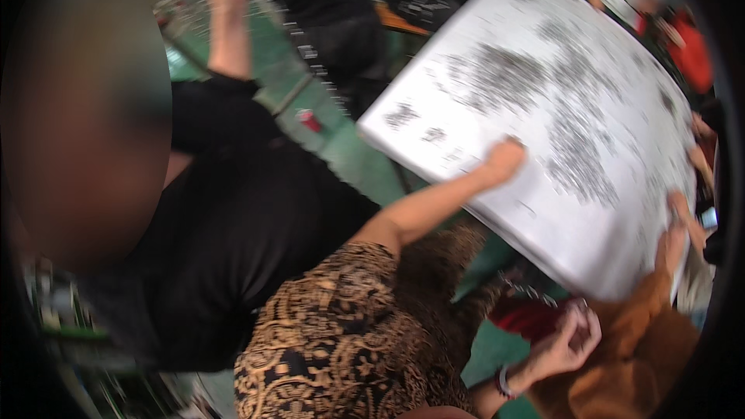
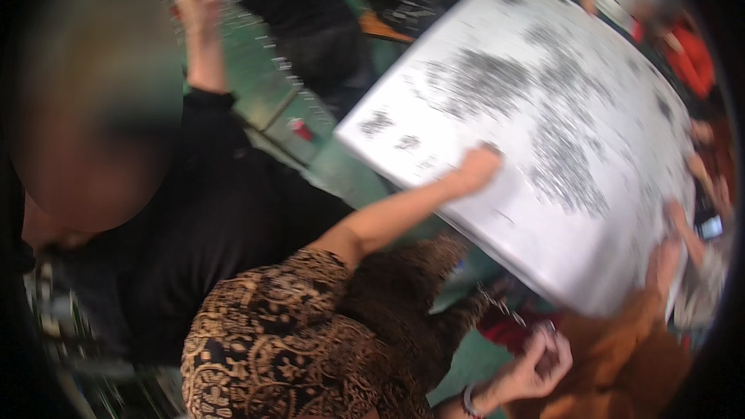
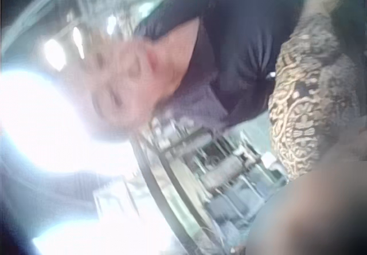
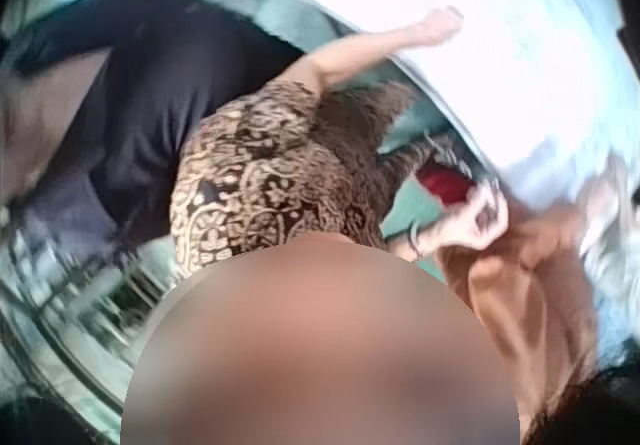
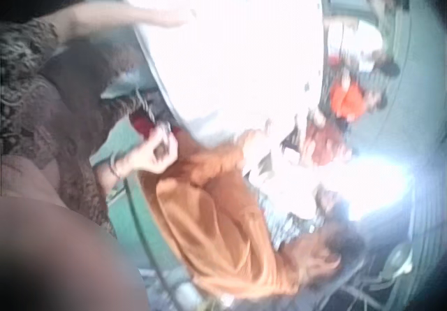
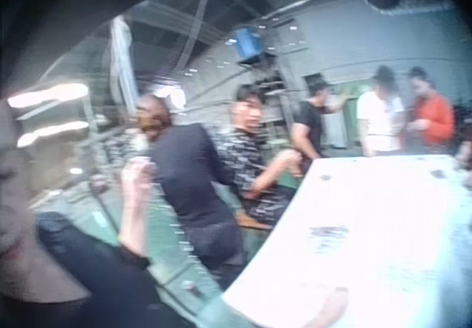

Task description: The person stands at a table with several others and repeatedly picks up small metal paperclips, linking them together by hand to form a chain. The person holds the growing chain and continues adding clips one by one.

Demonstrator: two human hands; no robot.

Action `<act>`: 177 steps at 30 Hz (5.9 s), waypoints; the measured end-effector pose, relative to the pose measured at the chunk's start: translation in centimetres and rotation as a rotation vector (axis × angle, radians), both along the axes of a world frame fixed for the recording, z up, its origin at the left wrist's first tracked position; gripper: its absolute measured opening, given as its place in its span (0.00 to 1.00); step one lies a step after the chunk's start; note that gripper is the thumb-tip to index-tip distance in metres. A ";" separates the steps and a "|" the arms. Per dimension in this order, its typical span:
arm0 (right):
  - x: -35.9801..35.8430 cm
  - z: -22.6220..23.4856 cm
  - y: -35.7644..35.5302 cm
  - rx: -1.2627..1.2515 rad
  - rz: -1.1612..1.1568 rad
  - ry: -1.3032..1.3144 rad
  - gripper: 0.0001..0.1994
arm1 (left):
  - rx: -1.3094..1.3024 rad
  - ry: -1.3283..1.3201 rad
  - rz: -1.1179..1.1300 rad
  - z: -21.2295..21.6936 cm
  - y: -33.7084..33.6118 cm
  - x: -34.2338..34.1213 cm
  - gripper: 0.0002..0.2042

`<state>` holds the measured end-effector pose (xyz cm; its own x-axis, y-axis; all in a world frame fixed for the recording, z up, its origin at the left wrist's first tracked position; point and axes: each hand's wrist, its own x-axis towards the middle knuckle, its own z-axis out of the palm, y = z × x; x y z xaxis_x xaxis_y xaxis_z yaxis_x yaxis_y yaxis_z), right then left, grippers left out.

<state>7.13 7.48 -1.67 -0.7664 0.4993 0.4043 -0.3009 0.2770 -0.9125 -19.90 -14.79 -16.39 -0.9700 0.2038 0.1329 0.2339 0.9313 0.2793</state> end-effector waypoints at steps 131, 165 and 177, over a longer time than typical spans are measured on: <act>4.0 3.7 -2.6 -0.013 0.006 0.366 0.09 | 1.001 -0.471 -0.412 12.3 0.1 4.4 0.10; 38.7 18.5 10.7 0.770 -1.438 0.517 0.10 | 1.302 -0.831 -1.501 32.4 24.2 36.9 0.02; 67.4 37.2 27.7 0.638 -1.982 0.024 0.24 | 1.240 -0.867 -1.447 31.4 23.0 34.2 0.06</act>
<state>74.56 35.22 35.55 0.5137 0.2730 0.8134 0.7237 0.3713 -0.5817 14.33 8.22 14.97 -0.1076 0.8770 0.4684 -0.0508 -0.4753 0.8783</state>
